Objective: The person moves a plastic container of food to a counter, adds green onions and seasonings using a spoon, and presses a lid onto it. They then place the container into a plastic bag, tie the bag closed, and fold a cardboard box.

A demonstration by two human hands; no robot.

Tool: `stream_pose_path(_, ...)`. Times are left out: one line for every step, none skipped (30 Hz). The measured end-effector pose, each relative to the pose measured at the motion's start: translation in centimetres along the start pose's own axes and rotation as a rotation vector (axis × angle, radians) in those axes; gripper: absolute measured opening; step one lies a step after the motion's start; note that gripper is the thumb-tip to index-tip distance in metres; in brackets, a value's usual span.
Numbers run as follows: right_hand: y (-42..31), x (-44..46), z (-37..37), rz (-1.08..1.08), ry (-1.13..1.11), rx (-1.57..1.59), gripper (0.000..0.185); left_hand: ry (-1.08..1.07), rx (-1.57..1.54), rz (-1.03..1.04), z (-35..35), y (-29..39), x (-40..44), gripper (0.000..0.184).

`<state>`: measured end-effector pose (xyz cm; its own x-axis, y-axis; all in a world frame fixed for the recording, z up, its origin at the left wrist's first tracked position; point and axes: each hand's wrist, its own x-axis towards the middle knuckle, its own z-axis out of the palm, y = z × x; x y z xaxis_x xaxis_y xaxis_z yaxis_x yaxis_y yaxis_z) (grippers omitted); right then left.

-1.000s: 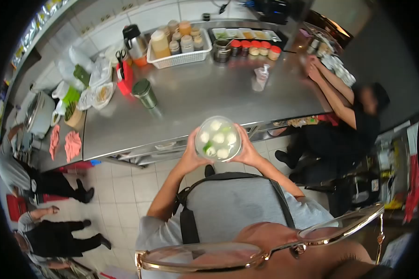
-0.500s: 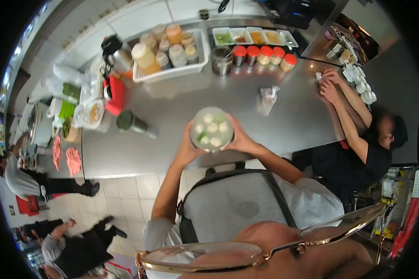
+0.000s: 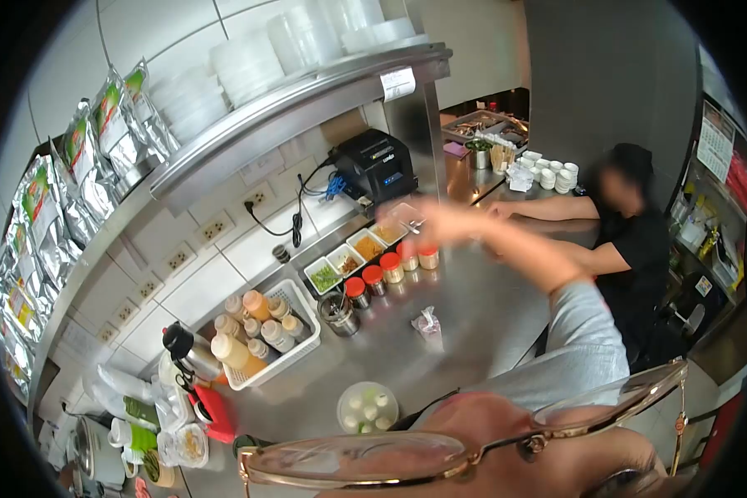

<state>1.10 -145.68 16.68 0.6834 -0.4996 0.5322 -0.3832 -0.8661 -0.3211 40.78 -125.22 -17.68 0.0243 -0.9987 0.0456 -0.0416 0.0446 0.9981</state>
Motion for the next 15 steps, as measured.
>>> stream_pose_path(1.7, 2.2, -5.3, 0.018, 0.141, 0.106, 0.054, 0.009, 0.003, -0.008, -0.4, -0.2, -0.1, 0.082)
stream_pose_path(2.8, 4.1, -10.1, 0.295, 0.335, 0.453, 0.060, 0.020, 0.005, -0.014, -0.6, -0.3, 0.1, 0.079)
stream_pose_path(5.2, 6.4, -16.7, 0.068, 0.477, -0.104, 0.062, 0.030, 0.008, -0.020, -0.9, -0.5, 0.0, 0.075)
stream_pose_path(3.6, 8.2, -21.5, 0.259, 0.650, -0.139, 0.059, 0.042, 0.009, -0.029, -1.2, -0.7, 0.1, 0.071)
stream_pose_path(2.8, 9.2, -25.5, 0.239, 0.769, -0.155, 0.051, 0.054, 0.014, -0.036, -1.5, -0.8, -0.2, 0.068)
stream_pose_path(5.0, 10.7, -30.6, 0.311, 0.973, -0.271, 0.084, 0.068, 0.016, -0.044, -1.7, -1.0, -0.3, 0.064)
stream_pose_path(-0.1, 11.1, -31.8, 0.565, 0.977, -0.472, 0.078, 0.082, 0.020, -0.051, -2.0, -1.0, -0.3, 0.061)
stream_pose_path(-1.1, 11.2, -32.8, 0.562, 0.978, -0.476, 0.078, 0.096, 0.022, -0.058, -2.3, -1.2, -0.4, 0.057)
stream_pose_path(-1.3, 11.5, -34.5, 0.674, 1.042, -0.615, 0.075, 0.110, 0.025, -0.058, -2.5, -1.5, -0.5, 0.053)
stream_pose_path(-1.6, 11.9, -35.8, 0.786, 1.102, -0.755, 0.072, 0.130, 0.025, -0.064, -2.8, -1.6, -0.6, 0.050)
stream_pose_path(-1.7, 12.2, -36.7, 0.900, 1.155, -0.894, 0.069, 0.150, 0.028, -0.071, -3.1, -1.9, -0.9, 0.047)
stream_pose_path(-2.7, 12.7, -36.7, 0.929, 1.136, -0.920, 0.067, 0.176, 0.027, -0.082, -3.4, -2.0, -1.3, 0.043)
stream_pose_path(-3.4, 13.3, -36.5, 0.922, 1.130, -0.921, 0.067, 0.207, 0.025, -0.093, -3.7, -2.3, -1.6, 0.040)
stream_pose_path(-4.0, 13.8, -36.0, 0.869, 1.154, -0.876, 0.064, 0.236, 0.027, -0.101, -4.0, -2.6, -1.9, 0.037)
stream_pose_path(-4.1, 14.1, -35.9, 0.817, 1.179, -0.830, 0.061, 0.265, 0.029, -0.111, -4.3, -2.9, -2.4, 0.034)
